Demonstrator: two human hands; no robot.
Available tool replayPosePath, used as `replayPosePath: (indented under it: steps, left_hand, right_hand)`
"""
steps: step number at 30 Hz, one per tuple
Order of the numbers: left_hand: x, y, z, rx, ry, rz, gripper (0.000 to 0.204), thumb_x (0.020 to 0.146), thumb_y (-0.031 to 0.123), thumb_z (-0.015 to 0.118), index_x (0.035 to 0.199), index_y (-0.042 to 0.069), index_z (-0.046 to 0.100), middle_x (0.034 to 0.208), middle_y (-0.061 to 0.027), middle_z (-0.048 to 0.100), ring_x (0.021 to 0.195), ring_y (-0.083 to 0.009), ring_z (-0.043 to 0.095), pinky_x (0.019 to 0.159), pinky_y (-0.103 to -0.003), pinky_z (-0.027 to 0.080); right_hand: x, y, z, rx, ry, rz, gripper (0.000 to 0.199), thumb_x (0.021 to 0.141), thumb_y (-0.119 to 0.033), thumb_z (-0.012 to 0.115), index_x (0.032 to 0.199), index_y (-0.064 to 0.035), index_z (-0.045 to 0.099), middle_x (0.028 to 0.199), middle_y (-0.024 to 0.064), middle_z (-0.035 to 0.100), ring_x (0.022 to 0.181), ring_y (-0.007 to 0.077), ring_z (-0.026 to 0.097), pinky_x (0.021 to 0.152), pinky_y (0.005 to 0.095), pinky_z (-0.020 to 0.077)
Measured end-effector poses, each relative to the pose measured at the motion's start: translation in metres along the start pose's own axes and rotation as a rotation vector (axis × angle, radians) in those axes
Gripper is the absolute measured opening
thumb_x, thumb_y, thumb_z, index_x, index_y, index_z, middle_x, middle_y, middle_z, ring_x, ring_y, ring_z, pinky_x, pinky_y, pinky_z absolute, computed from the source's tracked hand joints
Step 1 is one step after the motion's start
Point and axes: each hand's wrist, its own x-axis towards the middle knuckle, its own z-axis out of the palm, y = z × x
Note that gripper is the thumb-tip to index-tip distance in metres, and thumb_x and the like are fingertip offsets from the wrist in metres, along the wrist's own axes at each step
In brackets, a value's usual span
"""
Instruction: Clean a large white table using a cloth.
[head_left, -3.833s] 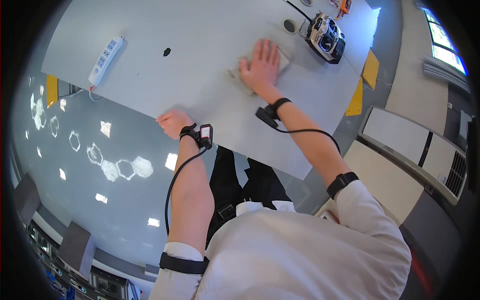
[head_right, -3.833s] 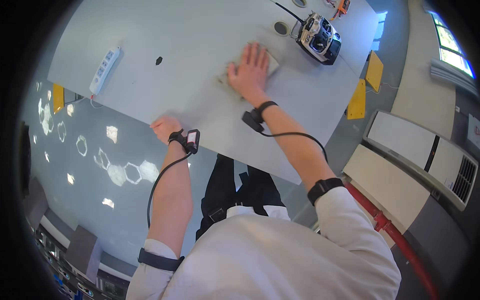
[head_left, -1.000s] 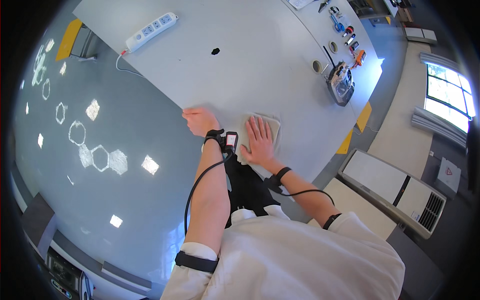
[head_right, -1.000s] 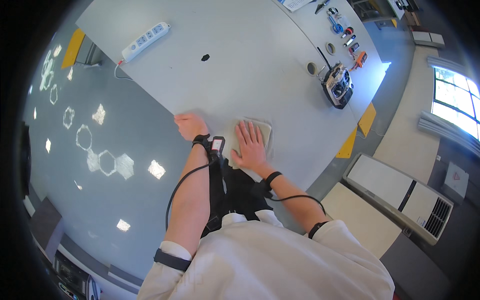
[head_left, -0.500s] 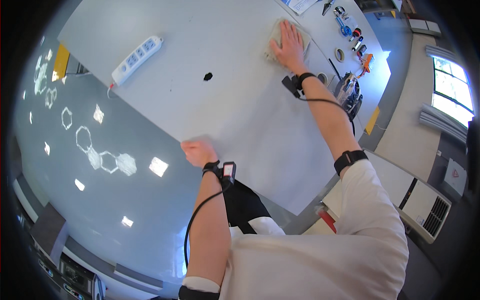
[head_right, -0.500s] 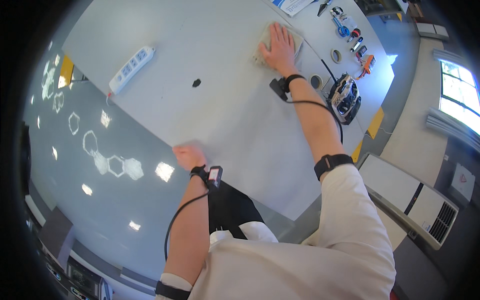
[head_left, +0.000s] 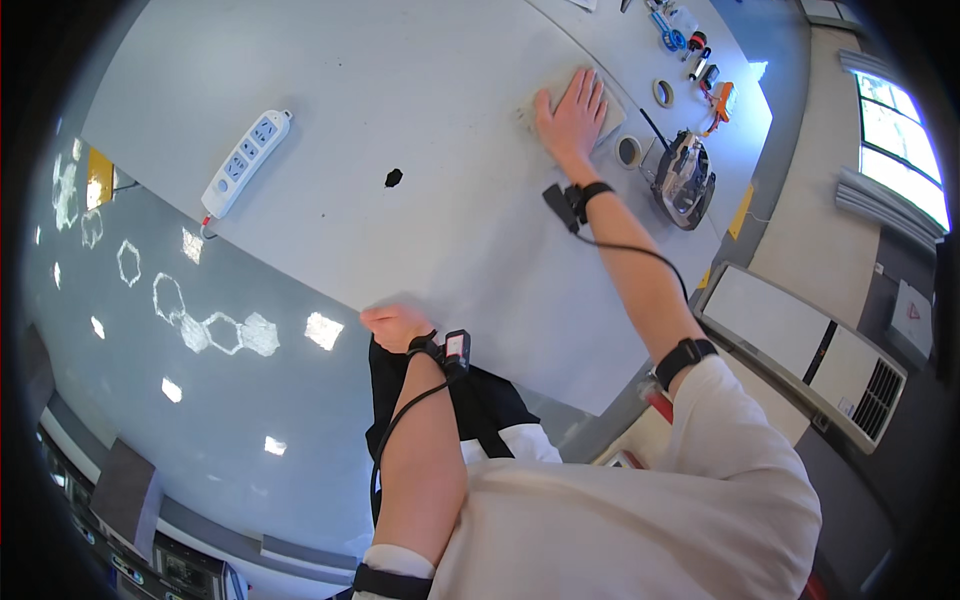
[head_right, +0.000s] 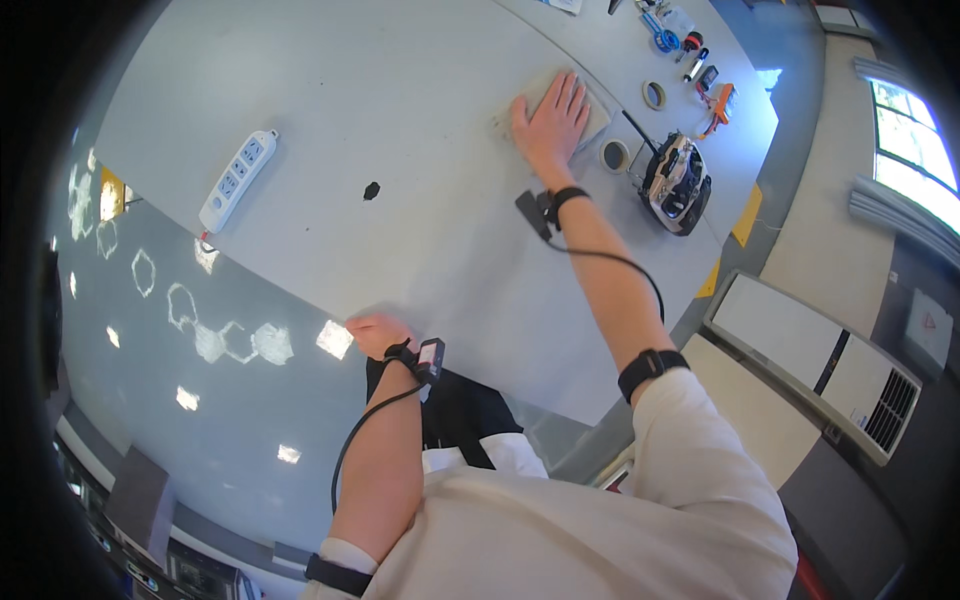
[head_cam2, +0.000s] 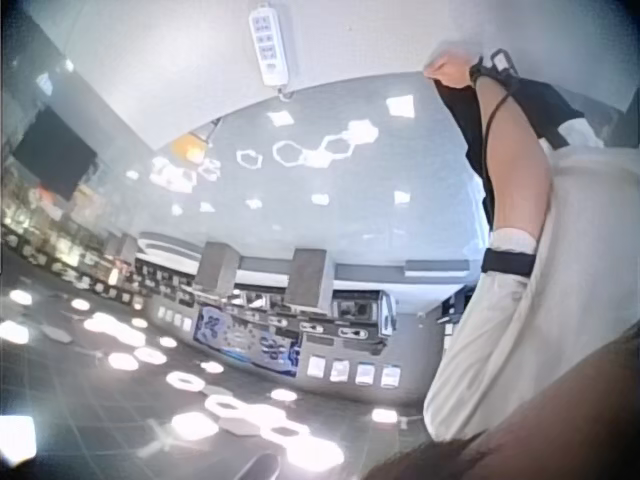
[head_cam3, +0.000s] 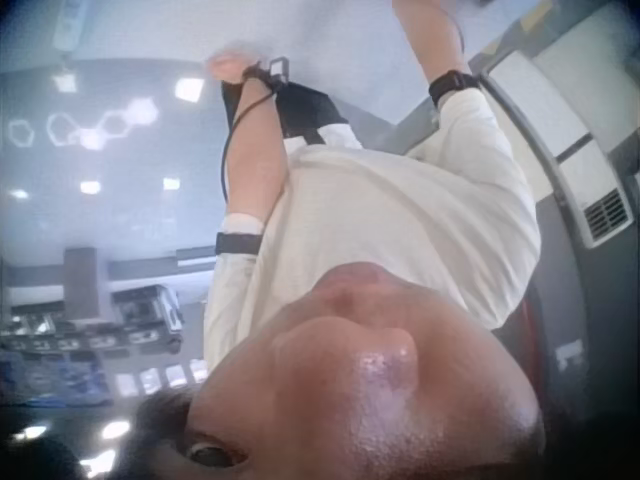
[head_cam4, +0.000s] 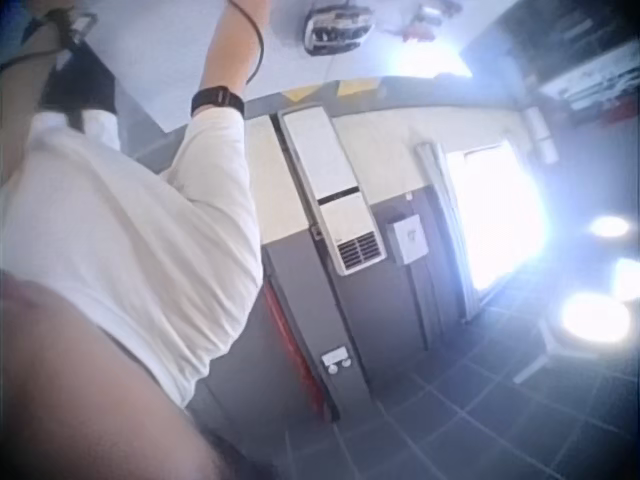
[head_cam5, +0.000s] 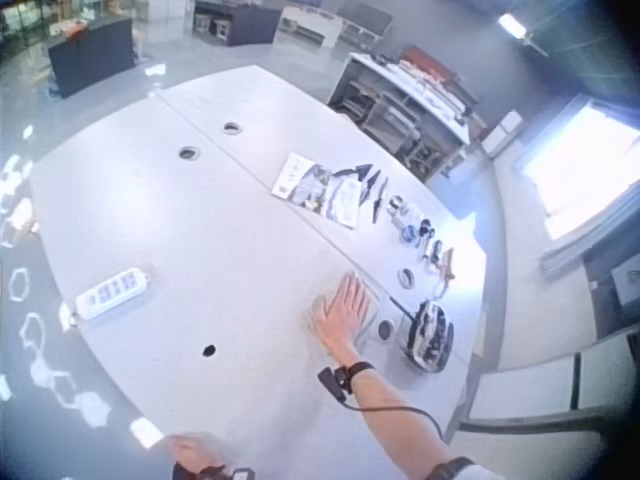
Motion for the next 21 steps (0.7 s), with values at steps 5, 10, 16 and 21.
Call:
replayPosePath:
  steps: [5,10,16,21]
  left_hand:
    - [-0.003,0.006,-0.001,0.033,-0.001,-0.015,0.046,0.098,0.039,0.019,0.095,0.006,0.051,0.086,-0.0271,0.063,0.083,-0.0498,0.057,0.069,-0.058,0.044]
    - [0.002,-0.002,0.002,-0.166,-0.008,0.155,0.052,0.099,0.037,0.021,0.086,-0.002,0.054,0.085,-0.0283,0.063,0.080,-0.0512,0.056,0.066,-0.057,0.044]
    - [0.074,-0.008,-0.030,-0.280,-0.349,0.406,0.058,0.099,0.038,0.027,0.080,-0.007,0.056,0.083,-0.0282,0.062,0.076,-0.0487,0.056,0.069,-0.053,0.043]
    - [0.185,0.041,-0.015,-0.625,-0.372,0.348,0.057,0.099,0.039,0.025,0.091,-0.007,0.058,0.095,-0.0281,0.062,0.085,-0.0469,0.056,0.078,-0.049,0.042]
  right_hand:
    - [-0.102,-0.050,-0.027,-0.025,-0.064,-0.054,0.079,0.084,-0.042,0.052,0.143,0.0041,0.026,0.151,0.0201,0.023,0.139,0.0381,0.019,0.113,0.0507,0.0141]
    - [-0.194,-0.110,-0.061,0.036,-0.180,-0.104,0.081,0.083,-0.041,0.054,0.143,0.0044,0.024,0.151,0.0205,0.021,0.140,0.0391,0.018,0.112,0.0520,0.0129]
    - [-0.246,-0.150,-0.082,0.107,-0.319,-0.192,0.082,0.082,-0.039,0.055,0.143,0.0049,0.023,0.151,0.0211,0.020,0.140,0.0410,0.015,0.112,0.0531,0.0114]
    - [-0.259,-0.199,-0.082,0.181,-0.341,-0.274,0.082,0.082,-0.037,0.055,0.143,0.0052,0.022,0.151,0.0213,0.019,0.140,0.0417,0.014,0.113,0.0532,0.0111]
